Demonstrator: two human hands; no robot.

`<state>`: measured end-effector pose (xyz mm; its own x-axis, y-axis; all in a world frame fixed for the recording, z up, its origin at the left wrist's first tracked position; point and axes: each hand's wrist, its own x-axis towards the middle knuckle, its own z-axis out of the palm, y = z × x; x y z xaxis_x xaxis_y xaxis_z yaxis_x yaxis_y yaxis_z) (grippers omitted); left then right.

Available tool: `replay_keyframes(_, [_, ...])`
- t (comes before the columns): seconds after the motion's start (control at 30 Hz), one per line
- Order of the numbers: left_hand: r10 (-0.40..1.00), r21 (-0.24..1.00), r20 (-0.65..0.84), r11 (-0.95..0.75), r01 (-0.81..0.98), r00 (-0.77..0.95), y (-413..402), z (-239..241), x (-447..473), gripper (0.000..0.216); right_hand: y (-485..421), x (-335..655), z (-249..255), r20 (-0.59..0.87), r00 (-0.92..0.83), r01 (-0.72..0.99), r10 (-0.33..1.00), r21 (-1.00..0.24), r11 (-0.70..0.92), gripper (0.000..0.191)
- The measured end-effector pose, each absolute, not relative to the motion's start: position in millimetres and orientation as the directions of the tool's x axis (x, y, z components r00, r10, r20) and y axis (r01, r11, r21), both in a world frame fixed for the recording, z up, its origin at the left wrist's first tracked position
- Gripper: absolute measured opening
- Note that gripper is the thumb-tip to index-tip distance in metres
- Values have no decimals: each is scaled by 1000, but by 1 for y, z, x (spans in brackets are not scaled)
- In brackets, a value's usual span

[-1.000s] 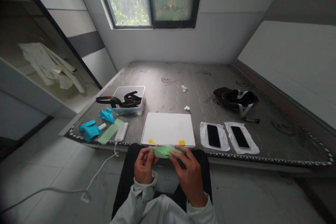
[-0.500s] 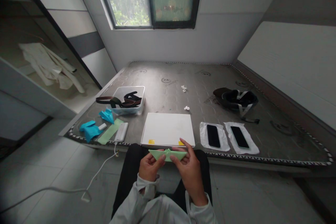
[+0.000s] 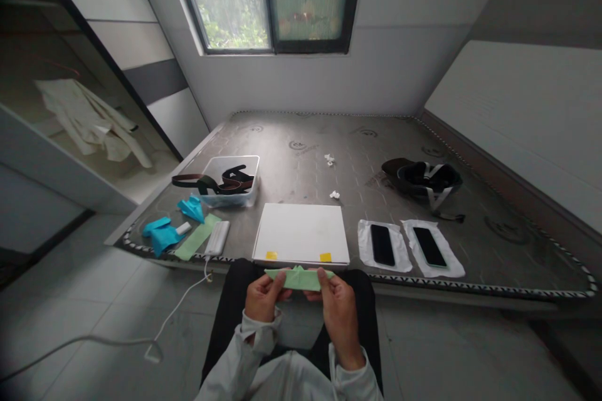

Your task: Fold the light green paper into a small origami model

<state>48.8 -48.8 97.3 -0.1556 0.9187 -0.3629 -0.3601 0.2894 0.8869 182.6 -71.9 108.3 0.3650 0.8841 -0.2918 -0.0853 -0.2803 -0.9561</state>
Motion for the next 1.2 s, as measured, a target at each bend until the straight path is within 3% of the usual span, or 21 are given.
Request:
replay_keyframes(0.17, [911, 894, -364, 283, -347, -195, -42, 92, 42, 56, -73, 186, 107, -276, 418, 21, 865, -949, -313, 64])
replay_keyframes(0.37, [905, 910, -315, 201, -363, -287, -34, 80, 35, 45, -72, 195, 99, -232, 449, 33, 863, -961, -275, 54])
replay_keyframes(0.6, [927, 942, -293, 239, -234, -234, -30, 55, 31, 55, -70, 205, 75, -162, 478, 173, 863, -946, -273, 55])
replay_keyframes(0.77, [983, 995, -66, 78, 63, -171, -22, 37, 24, 40, -61, 211, 66, -219, 422, 6, 880, -970, -245, 55])
replay_keyframes(0.9, [990, 986, 80, -61, 158, -117, -11, 33, 22, 31, -50, 212, 54, -271, 376, -168, 886, -960, -223, 47])
replay_keyframes(1.2, [995, 936, 21, 15, 351, -98, 5, 8, 10, 40, -1, 235, 11, -271, 492, -281, 827, -949, -144, 49])
